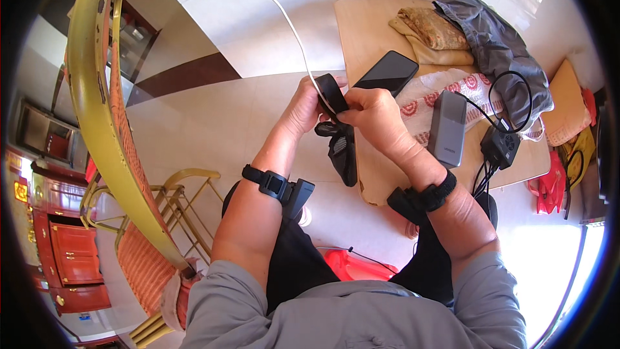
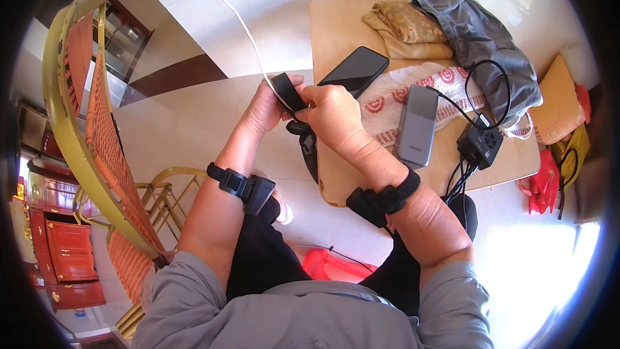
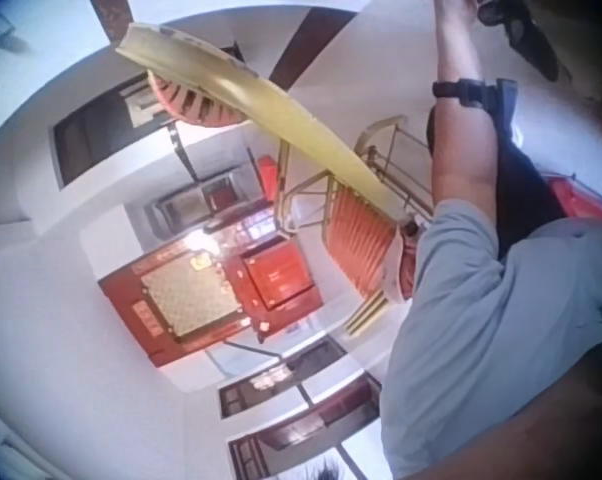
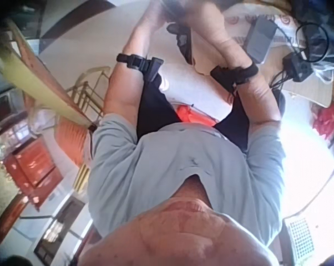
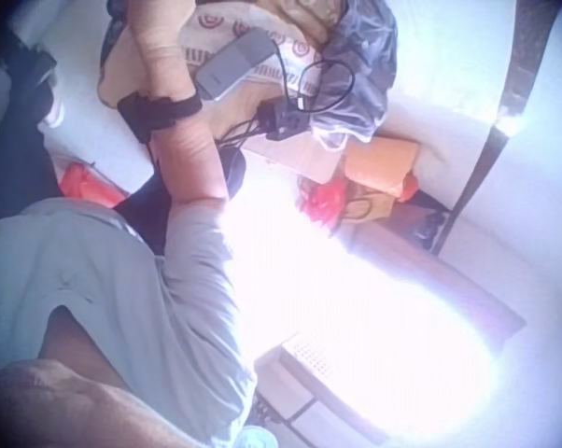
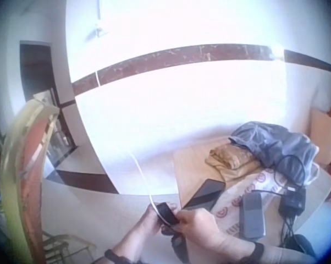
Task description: Assembling a black mesh head-strap and connecting power cables to a battery pack.
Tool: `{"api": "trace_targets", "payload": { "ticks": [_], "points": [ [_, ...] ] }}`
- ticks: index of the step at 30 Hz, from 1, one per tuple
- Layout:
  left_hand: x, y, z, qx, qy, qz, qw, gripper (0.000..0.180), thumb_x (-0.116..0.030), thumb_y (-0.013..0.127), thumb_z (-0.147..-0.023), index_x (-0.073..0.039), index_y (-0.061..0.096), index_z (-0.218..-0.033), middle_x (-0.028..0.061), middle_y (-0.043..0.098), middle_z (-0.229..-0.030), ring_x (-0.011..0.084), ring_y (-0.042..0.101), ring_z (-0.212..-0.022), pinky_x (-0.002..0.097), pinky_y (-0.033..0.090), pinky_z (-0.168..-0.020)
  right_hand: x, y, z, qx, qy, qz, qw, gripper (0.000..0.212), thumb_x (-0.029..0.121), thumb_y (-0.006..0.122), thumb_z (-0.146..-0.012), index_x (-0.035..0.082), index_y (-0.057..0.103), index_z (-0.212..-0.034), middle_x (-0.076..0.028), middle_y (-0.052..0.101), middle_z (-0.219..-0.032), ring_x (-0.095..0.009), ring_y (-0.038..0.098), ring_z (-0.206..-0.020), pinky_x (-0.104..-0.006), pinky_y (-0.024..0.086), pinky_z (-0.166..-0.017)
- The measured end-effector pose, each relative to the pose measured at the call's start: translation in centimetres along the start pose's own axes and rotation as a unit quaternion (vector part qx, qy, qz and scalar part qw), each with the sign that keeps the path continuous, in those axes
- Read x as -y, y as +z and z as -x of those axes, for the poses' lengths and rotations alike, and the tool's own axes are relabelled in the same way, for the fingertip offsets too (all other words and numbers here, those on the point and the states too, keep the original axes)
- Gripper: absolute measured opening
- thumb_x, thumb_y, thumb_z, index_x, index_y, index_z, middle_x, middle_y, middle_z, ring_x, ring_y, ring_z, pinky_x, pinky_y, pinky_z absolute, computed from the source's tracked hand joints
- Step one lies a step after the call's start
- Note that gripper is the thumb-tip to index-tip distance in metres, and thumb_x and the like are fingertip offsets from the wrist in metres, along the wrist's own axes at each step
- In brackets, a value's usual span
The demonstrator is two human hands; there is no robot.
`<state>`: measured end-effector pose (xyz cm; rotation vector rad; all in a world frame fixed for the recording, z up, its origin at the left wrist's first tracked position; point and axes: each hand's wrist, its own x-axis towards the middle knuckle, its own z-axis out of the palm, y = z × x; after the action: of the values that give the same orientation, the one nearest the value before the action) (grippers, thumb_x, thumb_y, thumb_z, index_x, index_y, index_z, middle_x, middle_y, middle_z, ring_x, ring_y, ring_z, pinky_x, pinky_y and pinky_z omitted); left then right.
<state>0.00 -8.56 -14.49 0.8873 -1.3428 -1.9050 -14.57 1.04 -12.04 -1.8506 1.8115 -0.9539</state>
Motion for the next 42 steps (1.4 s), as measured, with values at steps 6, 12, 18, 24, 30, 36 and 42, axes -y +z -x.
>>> {"api": "trace_targets", "payload": {
  "ticks": [6, 12, 18, 24, 30, 36, 42],
  "points": [
    [0.4, -0.2, -0.7, -0.022, 0.048, -0.196, 0.979, 0.016, -0.021, 0.062, -0.087, -0.007, 0.066, -0.079, 0.0002, 0.060, -0.061, 0.0086, 0.051, -0.049, 0.0221, 0.034, -0.043, 1.0, -3.5, 0.0, 0.151, 0.050, -0.574, 0.803, 0.017, 0.014, 0.066, -0.090, -0.001, 0.065, -0.099, -0.007, 0.069, -0.077, -0.018, 0.068, -0.065, -0.0232, 0.045, -0.051],
    [2.0, -2.0, -1.5, -0.052, -0.020, -0.237, 0.970, 0.030, -0.036, 0.067, -0.085, -0.007, 0.069, -0.081, 0.0052, 0.069, -0.074, 0.0119, 0.062, -0.061, 0.0255, 0.044, -0.049, 0.4, -5.1, -1.2, 0.066, -0.050, -0.722, 0.686, 0.033, 0.031, 0.062, -0.096, 0.006, 0.057, -0.116, -0.014, 0.062, -0.125, -0.028, 0.065, -0.102, -0.0328, 0.048, -0.080],
    [1.6, -2.0, -1.5, -0.146, -0.098, -0.093, 0.980, 0.037, -0.039, 0.064, -0.090, -0.008, 0.059, -0.071, 0.0087, 0.064, -0.061, 0.0191, 0.050, -0.034, 0.0302, 0.034, -0.032, 1.4, -4.9, -0.5, -0.010, 0.033, -0.574, 0.818, 0.064, 0.036, 0.065, -0.093, 0.004, 0.042, -0.143, -0.011, 0.054, -0.139, -0.023, 0.059, -0.113, -0.0341, 0.043, -0.092],
    [2.9, -5.0, -3.3, -0.212, -0.077, 0.198, 0.954, 0.033, -0.027, 0.051, -0.098, -0.007, 0.050, -0.072, 0.0083, 0.047, -0.058, 0.0312, 0.057, -0.057, 0.0494, 0.051, -0.054, 1.5, -4.5, -0.1, 0.013, 0.046, -0.432, 0.901, 0.081, 0.034, 0.068, -0.088, -0.002, 0.031, -0.150, -0.018, 0.049, -0.142, -0.025, 0.053, -0.121, -0.0371, 0.038, -0.104],
    [3.1, -5.8, -4.2, -0.299, -0.022, 0.352, 0.887, 0.043, -0.036, 0.049, -0.101, -0.007, 0.051, -0.069, 0.0115, 0.056, -0.065, 0.0310, 0.057, -0.061, 0.0481, 0.051, -0.063, -0.5, -4.1, -0.7, -0.013, 0.065, -0.371, 0.926, 0.067, 0.026, 0.074, -0.085, -0.005, 0.049, -0.138, -0.014, 0.064, -0.119, -0.019, 0.062, -0.100, -0.0302, 0.048, -0.089],
    [1.7, -8.7, -3.2, -0.380, 0.010, 0.336, 0.862, 0.053, -0.053, 0.041, -0.100, -0.005, 0.052, -0.079, 0.0182, 0.063, -0.071, 0.0304, 0.059, -0.064, 0.0398, 0.043, -0.054, -1.9, -1.7, -0.6, -0.019, 0.083, -0.279, 0.956, 0.057, 0.026, 0.076, -0.080, -0.005, 0.060, -0.124, -0.016, 0.069, -0.097, -0.020, 0.067, -0.087, -0.0309, 0.051, -0.081],
    [0.2, -8.6, -2.6, -0.481, -0.035, 0.251, 0.839, 0.035, -0.033, 0.042, -0.098, -0.003, 0.051, -0.081, 0.0209, 0.061, -0.078, 0.0338, 0.063, -0.069, 0.0407, 0.051, -0.051, -1.3, -2.7, 0.1, -0.029, 0.077, -0.173, 0.981, 0.045, 0.026, 0.074, -0.080, -0.003, 0.065, -0.114, -0.016, 0.071, -0.091, -0.024, 0.068, -0.083, -0.0327, 0.052, -0.078]
  ]
}}
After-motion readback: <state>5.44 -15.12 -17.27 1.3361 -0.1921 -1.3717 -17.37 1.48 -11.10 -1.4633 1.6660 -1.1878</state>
